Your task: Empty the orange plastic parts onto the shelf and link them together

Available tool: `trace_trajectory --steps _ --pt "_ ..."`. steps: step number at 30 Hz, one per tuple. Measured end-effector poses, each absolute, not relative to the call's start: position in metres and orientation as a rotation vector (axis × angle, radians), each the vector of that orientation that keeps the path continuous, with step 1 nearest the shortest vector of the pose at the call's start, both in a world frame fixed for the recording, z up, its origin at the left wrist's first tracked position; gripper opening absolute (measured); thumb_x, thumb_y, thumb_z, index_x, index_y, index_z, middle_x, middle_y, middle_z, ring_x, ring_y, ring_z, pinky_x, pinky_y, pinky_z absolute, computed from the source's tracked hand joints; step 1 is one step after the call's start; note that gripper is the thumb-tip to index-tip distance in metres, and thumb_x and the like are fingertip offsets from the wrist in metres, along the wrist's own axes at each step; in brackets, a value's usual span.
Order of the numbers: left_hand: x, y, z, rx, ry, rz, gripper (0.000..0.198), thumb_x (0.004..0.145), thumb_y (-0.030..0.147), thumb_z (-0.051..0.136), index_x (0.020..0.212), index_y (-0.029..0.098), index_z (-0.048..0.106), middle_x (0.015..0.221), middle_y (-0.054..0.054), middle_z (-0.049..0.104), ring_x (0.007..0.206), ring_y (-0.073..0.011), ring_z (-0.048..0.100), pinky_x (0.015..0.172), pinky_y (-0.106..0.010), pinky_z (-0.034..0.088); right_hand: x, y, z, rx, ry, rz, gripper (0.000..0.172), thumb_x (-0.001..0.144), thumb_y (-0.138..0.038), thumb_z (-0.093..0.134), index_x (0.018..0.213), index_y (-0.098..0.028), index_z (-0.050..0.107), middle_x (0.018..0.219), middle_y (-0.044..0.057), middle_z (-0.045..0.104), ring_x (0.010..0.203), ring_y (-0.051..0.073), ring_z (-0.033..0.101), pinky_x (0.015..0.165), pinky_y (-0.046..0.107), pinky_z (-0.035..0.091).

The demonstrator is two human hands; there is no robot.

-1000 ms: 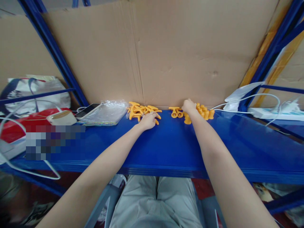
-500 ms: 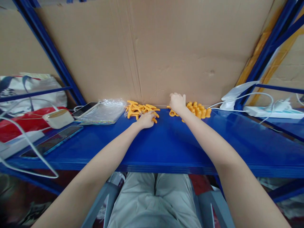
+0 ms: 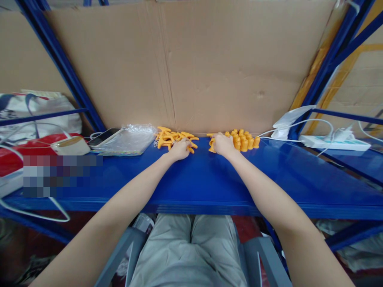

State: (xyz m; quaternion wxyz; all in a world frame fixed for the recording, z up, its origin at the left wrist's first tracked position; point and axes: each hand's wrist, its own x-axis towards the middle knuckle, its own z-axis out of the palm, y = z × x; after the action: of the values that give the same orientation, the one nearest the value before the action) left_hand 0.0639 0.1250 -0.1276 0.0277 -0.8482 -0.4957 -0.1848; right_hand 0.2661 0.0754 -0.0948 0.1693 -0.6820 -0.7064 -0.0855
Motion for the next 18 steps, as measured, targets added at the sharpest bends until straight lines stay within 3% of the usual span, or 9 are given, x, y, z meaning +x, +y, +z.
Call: trace_trajectory --steps 8,14,18 --pt "0.061 0.133 -0.13 -2.628 -1.505 -0.856 0.032 0.08 0.001 0.052 0.101 0.017 0.071 0.119 -0.012 0.066 0.116 -0.0257 0.064 0.106 -0.045 0.052 0.276 0.085 -0.103 -1.906 -1.991 -0.22 0.038 0.088 -0.019 0.05 0.121 -0.019 0.067 0.132 0.016 0.065 0.123 0.036 0.059 0.097 0.049 0.047" --pt "0.063 0.13 -0.125 -2.522 -1.562 -1.182 0.046 0.08 0.001 0.054 0.119 0.023 0.063 0.142 -0.012 0.051 0.126 -0.0266 0.06 0.11 -0.048 0.05 0.283 0.094 -0.113 -1.769 -2.073 -0.253 0.038 0.087 -0.024 0.055 0.122 -0.021 0.067 0.129 0.014 0.067 0.12 0.035 0.059 0.101 0.054 0.045" --pt "0.063 0.13 -0.123 -2.439 -1.583 -1.338 0.05 0.079 0.001 0.053 0.124 0.022 0.058 0.146 -0.013 0.044 0.126 -0.0266 0.06 0.112 -0.051 0.049 0.285 0.103 -0.121 -1.565 -2.161 -0.254 0.041 0.084 -0.021 0.058 0.125 -0.02 0.066 0.121 0.013 0.065 0.11 0.029 0.063 0.098 0.046 0.047"
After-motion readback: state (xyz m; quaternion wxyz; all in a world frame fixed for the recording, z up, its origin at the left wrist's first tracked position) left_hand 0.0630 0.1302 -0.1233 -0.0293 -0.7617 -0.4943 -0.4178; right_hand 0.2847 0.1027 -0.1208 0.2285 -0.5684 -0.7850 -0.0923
